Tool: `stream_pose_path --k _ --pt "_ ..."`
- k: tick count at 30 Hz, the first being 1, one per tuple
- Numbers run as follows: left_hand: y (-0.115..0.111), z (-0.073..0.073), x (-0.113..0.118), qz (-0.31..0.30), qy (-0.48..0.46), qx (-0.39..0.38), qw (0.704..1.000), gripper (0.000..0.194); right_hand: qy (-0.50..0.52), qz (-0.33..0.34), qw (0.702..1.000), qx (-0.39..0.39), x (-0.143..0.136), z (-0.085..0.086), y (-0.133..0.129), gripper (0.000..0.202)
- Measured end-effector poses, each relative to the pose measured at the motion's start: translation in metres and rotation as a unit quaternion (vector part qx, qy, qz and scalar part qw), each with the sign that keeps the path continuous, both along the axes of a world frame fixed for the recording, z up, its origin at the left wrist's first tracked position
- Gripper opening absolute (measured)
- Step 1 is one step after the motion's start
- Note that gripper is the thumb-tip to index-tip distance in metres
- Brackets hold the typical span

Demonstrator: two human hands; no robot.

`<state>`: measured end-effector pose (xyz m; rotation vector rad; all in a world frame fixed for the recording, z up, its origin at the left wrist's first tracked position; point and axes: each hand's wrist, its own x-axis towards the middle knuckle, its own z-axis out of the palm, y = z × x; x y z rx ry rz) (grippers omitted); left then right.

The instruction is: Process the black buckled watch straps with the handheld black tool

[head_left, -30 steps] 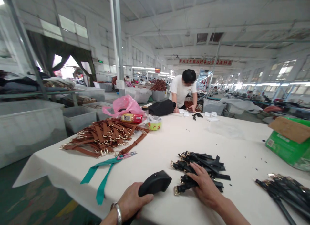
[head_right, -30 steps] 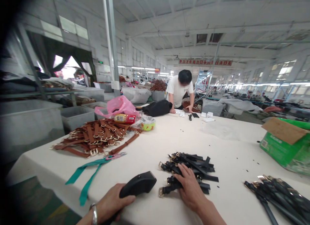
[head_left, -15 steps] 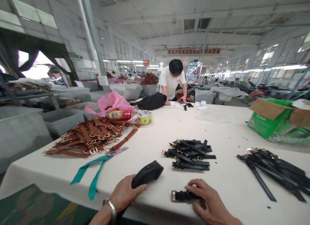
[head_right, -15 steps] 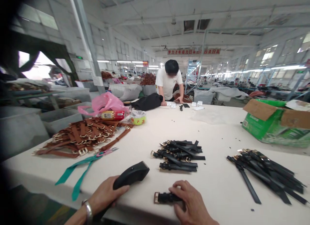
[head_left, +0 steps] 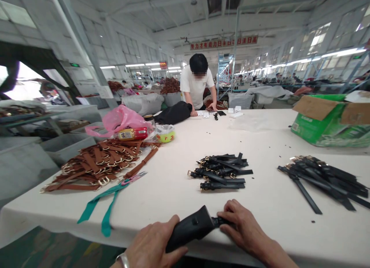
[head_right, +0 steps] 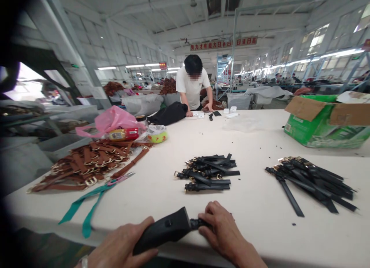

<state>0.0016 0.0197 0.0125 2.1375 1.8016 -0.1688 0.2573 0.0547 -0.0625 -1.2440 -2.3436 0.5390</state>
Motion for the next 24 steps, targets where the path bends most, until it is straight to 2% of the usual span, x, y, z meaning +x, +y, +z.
stream_pose_path --k 4,8,13,19,24 --pt "0.010 -0.002 0.010 -0.040 0.041 0.007 0.998 0.043 0.018 -0.001 1.000 -0.010 0.001 -0.003 0.001 0.013" --pt "0.021 0.006 0.023 -0.069 0.047 0.000 0.997 0.039 0.033 -0.002 0.999 -0.012 0.000 -0.002 0.002 0.009" --pt "0.029 0.013 0.041 -0.066 0.030 0.014 0.997 0.033 0.035 -0.009 0.999 -0.003 0.000 -0.002 -0.001 0.008" --pt "0.032 0.008 0.031 -0.080 0.025 0.015 0.996 0.033 0.018 -0.029 0.999 0.002 0.013 -0.001 -0.007 0.007" --pt "0.036 0.018 0.036 -0.101 0.067 0.008 0.993 0.032 0.031 -0.022 0.999 -0.006 0.015 -0.004 -0.008 0.011"
